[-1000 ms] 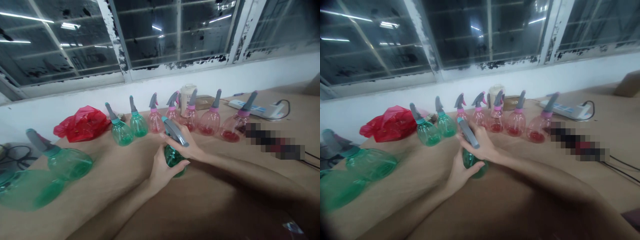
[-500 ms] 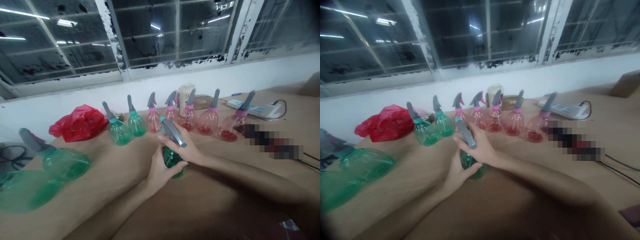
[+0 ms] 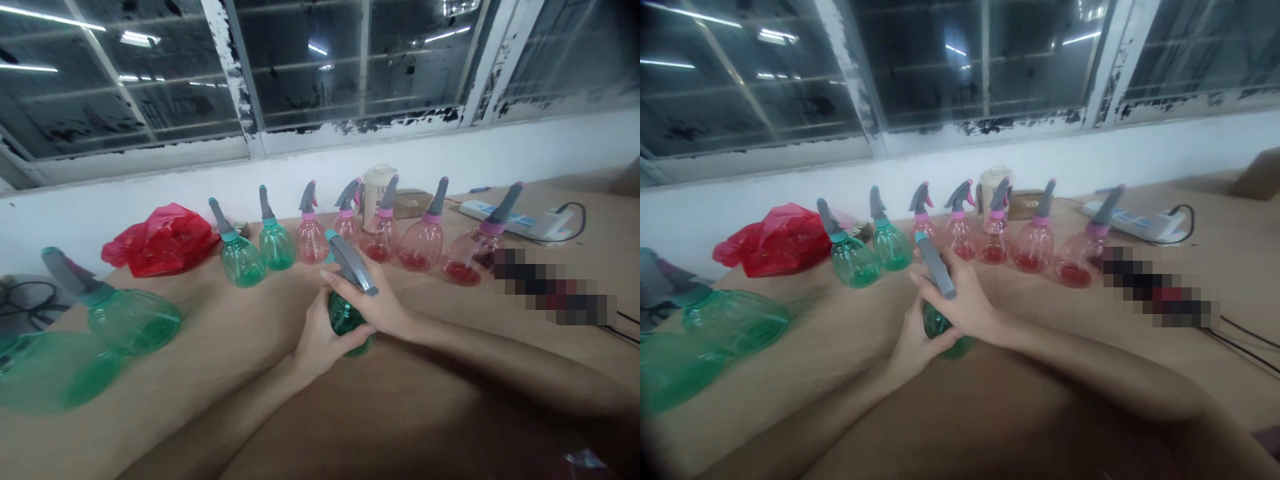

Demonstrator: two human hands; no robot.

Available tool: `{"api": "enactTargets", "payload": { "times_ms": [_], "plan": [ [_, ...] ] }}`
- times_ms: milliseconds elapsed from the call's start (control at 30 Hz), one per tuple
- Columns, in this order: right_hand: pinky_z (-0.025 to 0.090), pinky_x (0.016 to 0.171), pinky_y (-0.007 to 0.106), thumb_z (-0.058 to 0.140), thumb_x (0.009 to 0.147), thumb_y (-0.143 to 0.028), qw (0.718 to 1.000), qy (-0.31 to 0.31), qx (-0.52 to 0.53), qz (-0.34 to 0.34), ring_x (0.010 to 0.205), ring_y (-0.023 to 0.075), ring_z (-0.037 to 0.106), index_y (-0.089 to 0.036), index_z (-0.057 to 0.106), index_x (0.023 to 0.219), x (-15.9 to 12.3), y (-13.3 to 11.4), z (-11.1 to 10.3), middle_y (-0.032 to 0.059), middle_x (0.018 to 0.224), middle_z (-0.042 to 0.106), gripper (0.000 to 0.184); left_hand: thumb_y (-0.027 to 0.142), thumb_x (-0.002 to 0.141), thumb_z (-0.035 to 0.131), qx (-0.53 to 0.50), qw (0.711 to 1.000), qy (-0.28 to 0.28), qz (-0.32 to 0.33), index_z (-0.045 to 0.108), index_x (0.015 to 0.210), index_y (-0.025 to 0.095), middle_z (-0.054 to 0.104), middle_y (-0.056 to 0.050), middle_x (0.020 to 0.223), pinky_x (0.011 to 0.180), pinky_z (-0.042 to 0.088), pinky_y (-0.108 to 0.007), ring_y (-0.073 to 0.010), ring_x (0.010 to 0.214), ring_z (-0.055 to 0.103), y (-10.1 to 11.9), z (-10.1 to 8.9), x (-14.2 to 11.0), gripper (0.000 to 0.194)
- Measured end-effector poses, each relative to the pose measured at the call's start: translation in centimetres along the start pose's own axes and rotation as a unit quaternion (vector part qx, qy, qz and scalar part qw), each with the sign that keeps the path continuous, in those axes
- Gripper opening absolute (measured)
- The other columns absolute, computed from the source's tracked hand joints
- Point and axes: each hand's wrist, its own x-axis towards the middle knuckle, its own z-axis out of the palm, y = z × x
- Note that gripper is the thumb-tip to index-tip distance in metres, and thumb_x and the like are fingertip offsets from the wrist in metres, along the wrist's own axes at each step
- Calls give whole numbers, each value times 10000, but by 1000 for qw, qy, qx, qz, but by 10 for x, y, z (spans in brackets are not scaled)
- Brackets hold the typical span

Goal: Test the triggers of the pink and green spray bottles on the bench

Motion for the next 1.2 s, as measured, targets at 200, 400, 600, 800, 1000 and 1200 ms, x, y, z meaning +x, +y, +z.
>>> {"api": "enactTargets", "payload": {
  "times_ms": [200,400,600,800,1000,1200],
  "plan": [
    [502,731,336,641,791,-378,1000,-9,-13,5,802,176,624,-224,539,998,1,2,-2,20,928,654,277,395,718,724,9,1000,1,6,453,1194,188,606,-101,1126,891,486,-465,-292,1041,590,-1,0,-1,586],
    [502,746,345,641,780,-471,1000,-19,-16,11,797,174,616,-231,547,1001,1,1,-3,17,912,651,340,403,724,717,14,1000,1,15,436,1243,196,585,-110,1187,942,455,-480,-297,1118,561,-4,0,-1,625],
    [486,712,314,699,730,-460,1000,-14,-20,5,750,153,585,-220,560,974,3,-4,-4,-5,876,632,370,403,741,710,13,1000,-3,16,446,1217,199,612,-96,1133,914,479,-455,-282,1068,592,-6,1,-2,580],
    [455,602,272,651,779,-305,999,3,-39,-22,615,125,563,-198,535,833,5,-5,-5,-23,730,591,167,432,703,739,20,1000,-3,-1,446,1189,180,601,-109,1154,951,457,-477,-301,1116,567,1,1,0,621],
    [451,606,288,589,778,-194,996,-9,-68,-56,616,136,564,-211,505,838,6,-3,-6,-29,703,551,105,447,678,755,11,1000,-7,3,464,1148,167,595,-137,1167,973,442,-504,-327,1151,546,3,1,-1,619],
    [484,717,312,608,822,-269,998,-11,-34,-57,781,157,618,-224,511,858,4,0,-5,8,890,622,113,443,702,740,3,1000,-4,-5,441,1213,172,589,-138,1194,962,446,-508,-319,1138,554,1,2,-3,651]
  ]
}}
